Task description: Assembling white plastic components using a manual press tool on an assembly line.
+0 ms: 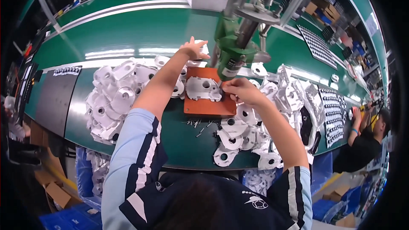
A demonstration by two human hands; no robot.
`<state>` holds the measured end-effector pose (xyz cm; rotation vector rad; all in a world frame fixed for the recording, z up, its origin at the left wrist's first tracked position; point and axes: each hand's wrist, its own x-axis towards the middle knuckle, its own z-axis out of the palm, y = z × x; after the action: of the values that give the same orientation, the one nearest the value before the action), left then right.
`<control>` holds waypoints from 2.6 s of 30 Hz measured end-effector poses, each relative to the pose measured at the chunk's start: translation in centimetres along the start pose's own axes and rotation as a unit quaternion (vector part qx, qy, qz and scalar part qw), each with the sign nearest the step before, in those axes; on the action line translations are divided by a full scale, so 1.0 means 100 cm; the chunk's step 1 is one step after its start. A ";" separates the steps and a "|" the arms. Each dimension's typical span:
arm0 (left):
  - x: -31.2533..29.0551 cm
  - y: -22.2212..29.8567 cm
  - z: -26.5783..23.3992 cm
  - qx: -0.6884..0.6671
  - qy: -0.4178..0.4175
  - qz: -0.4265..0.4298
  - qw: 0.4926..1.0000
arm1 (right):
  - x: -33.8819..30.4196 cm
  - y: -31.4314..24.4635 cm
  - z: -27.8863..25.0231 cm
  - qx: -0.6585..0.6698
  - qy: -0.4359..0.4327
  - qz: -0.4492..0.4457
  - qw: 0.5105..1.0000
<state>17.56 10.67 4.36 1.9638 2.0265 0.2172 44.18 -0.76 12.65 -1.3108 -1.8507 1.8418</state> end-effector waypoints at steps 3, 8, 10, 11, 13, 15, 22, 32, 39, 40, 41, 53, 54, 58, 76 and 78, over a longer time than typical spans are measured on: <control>0.008 0.018 0.002 0.025 -0.015 0.028 0.999 | 0.004 -0.002 0.005 0.033 0.004 0.001 0.999; -0.022 -0.023 -0.008 -0.132 0.175 0.081 0.972 | 0.007 -0.011 0.018 -0.003 0.007 -0.002 1.000; -0.087 -0.003 -0.050 -0.193 0.215 0.105 0.952 | 0.011 0.000 0.011 0.014 0.012 -0.002 1.000; -0.135 0.013 -0.067 -0.186 0.246 0.097 0.946 | 0.011 0.000 0.011 -0.003 0.023 -0.007 1.000; -0.199 -0.023 -0.049 -0.167 0.276 0.148 0.935 | 0.008 -0.004 0.015 0.000 0.020 0.002 1.000; -0.271 -0.011 -0.040 -0.132 0.262 0.092 0.951 | 0.008 -0.003 0.014 -0.020 0.037 0.005 0.999; -0.363 -0.016 0.041 -0.067 0.241 0.085 0.965 | 0.017 0.006 0.018 -0.017 0.063 -0.029 0.997; -0.302 0.064 0.013 -0.135 0.310 0.196 0.920 | 0.022 0.000 0.014 -0.055 0.053 -0.003 0.997; -0.227 0.096 0.022 -0.043 0.245 0.146 0.957 | 0.030 0.011 0.007 -0.123 0.106 -0.053 0.985; -0.223 0.093 0.022 -0.027 0.248 0.154 0.956 | 0.026 0.010 0.010 -0.143 0.149 -0.061 0.977; -0.224 0.092 0.021 -0.028 0.243 0.154 0.957 | 0.022 0.015 0.012 -0.141 0.148 -0.056 0.977; -0.230 0.090 0.027 -0.109 0.250 0.195 0.942 | -0.054 0.067 0.110 -0.722 0.061 -0.305 0.617; -0.230 0.088 0.032 -0.104 0.269 0.203 0.936 | -0.048 0.070 0.113 -0.756 0.020 -0.258 0.601; -0.233 0.083 0.030 -0.095 0.287 0.205 0.931 | -0.026 0.083 0.117 -0.737 0.057 -0.326 0.589; -0.228 0.082 0.030 -0.123 0.320 0.209 0.916 | -0.032 0.063 0.118 -0.610 0.025 -0.328 0.721; -0.230 0.085 0.030 -0.127 0.328 0.213 0.912 | -0.038 0.057 0.117 -0.567 0.021 -0.329 0.755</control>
<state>26.81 -12.04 6.90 2.3255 1.7192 1.3247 40.65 -12.58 7.00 -0.6249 -2.9708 0.2138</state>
